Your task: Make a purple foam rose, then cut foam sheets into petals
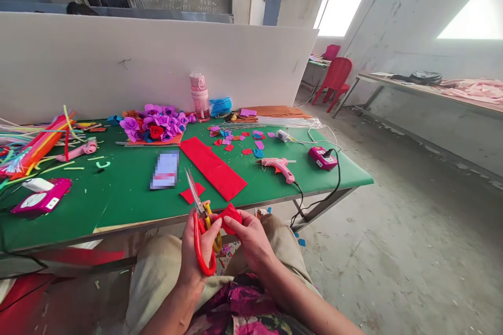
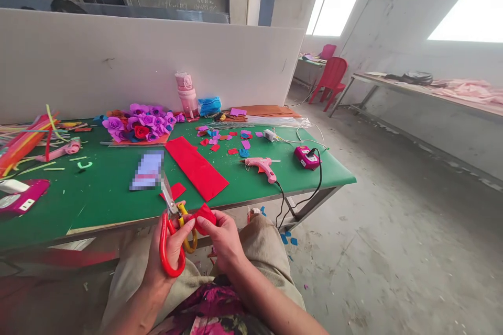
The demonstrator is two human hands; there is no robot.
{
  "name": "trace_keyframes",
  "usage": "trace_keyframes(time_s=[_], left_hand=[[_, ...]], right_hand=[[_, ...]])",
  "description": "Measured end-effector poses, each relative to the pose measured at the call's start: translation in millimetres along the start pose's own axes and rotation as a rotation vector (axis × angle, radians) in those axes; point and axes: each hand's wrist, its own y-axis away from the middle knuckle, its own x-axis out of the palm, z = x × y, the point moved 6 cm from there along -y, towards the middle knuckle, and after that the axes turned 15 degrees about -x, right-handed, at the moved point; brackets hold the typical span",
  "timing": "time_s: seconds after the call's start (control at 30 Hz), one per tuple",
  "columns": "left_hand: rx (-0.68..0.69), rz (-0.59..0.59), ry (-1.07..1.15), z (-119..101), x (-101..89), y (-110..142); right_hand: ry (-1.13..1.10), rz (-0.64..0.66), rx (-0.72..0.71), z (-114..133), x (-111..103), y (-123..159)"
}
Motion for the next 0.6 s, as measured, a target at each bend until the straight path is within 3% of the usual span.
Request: trace_keyframes(time_s=[0.1,0.3,0.43,0.6], left_hand=[[0.019,0.085,-0.149,1.0,-1.4,0.4],[0.032,0.318,-0.807,9.6,-26.6,11.0],[0.061,0.371,-0.941,21.9,-44.2,15.2],[0.132,0.441,-1.078,15.2,-33.3,25.4]], right_hand=[[0.018,-0.044,-0.002,2.3,-11.2,-2.8],[-0.056,-0.110,0.004,17.7,-36.4,-3.2],[-0.081,-0.113,0.022,18.3,-45.0,3.3],[-0.052,-0.105,0.024,15.0,-48.4,9.5]])
